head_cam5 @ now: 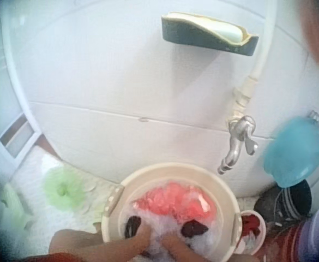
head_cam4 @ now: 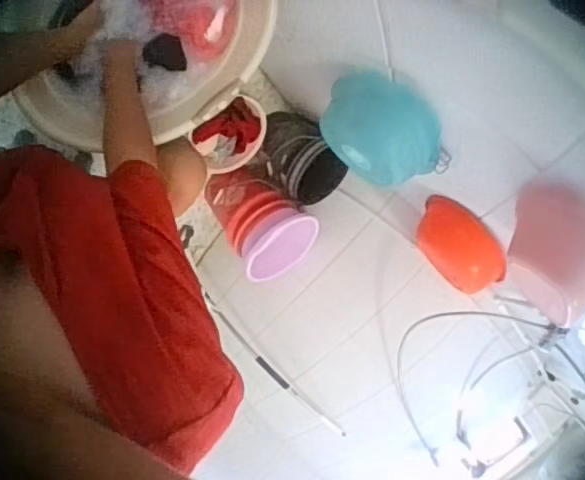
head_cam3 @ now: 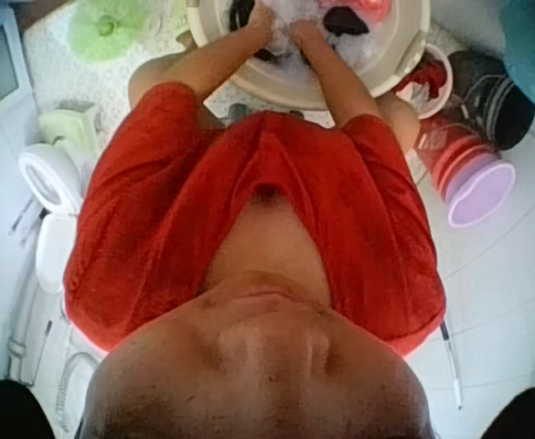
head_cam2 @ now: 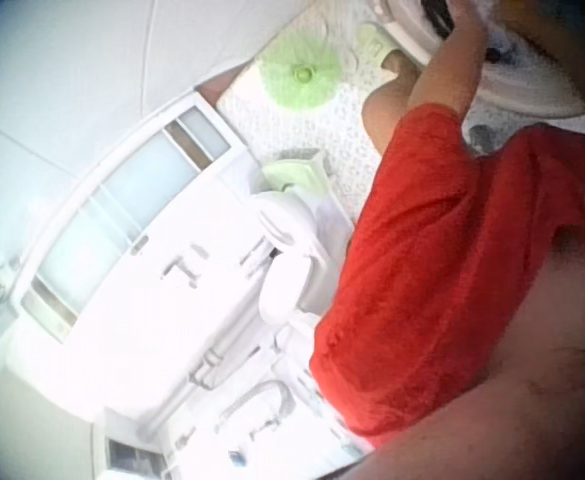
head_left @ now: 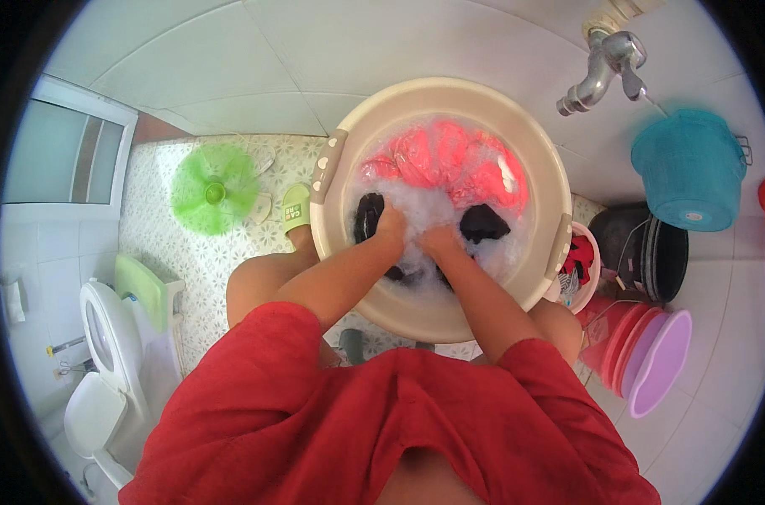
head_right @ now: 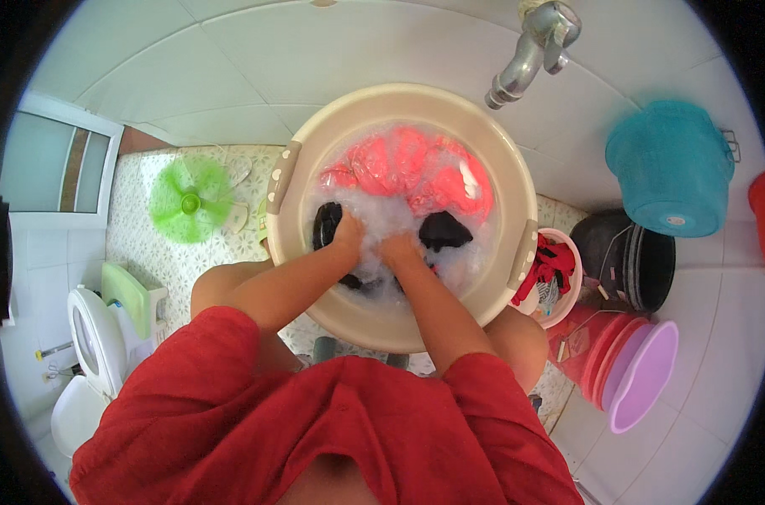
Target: The person hand-washes laundry by scrubbing clothes in a basin of soapy water, wringing out a black garment, placing it into a small basket, and applying soap to a pink garment to wash it.
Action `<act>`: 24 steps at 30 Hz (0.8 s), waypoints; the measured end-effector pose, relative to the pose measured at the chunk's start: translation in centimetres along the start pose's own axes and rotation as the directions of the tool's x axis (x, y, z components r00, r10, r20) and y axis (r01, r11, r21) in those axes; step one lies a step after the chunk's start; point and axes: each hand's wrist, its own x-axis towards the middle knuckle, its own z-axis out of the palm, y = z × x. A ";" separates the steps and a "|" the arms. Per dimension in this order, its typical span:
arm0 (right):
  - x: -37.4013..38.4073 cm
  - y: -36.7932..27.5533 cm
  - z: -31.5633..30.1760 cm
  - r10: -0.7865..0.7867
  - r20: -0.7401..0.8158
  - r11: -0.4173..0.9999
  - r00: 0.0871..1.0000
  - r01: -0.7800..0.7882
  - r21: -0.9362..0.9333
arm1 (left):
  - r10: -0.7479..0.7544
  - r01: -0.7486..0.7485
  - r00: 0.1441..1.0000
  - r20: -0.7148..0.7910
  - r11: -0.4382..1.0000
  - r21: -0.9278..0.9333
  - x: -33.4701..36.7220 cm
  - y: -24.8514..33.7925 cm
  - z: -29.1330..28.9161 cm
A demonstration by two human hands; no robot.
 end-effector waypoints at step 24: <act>4.3 0.2 -19.4 0.204 0.445 0.826 0.872 -0.397 0.399 | -0.248 0.039 0.921 -0.299 0.825 -0.564 -10.8 -3.1 -4.8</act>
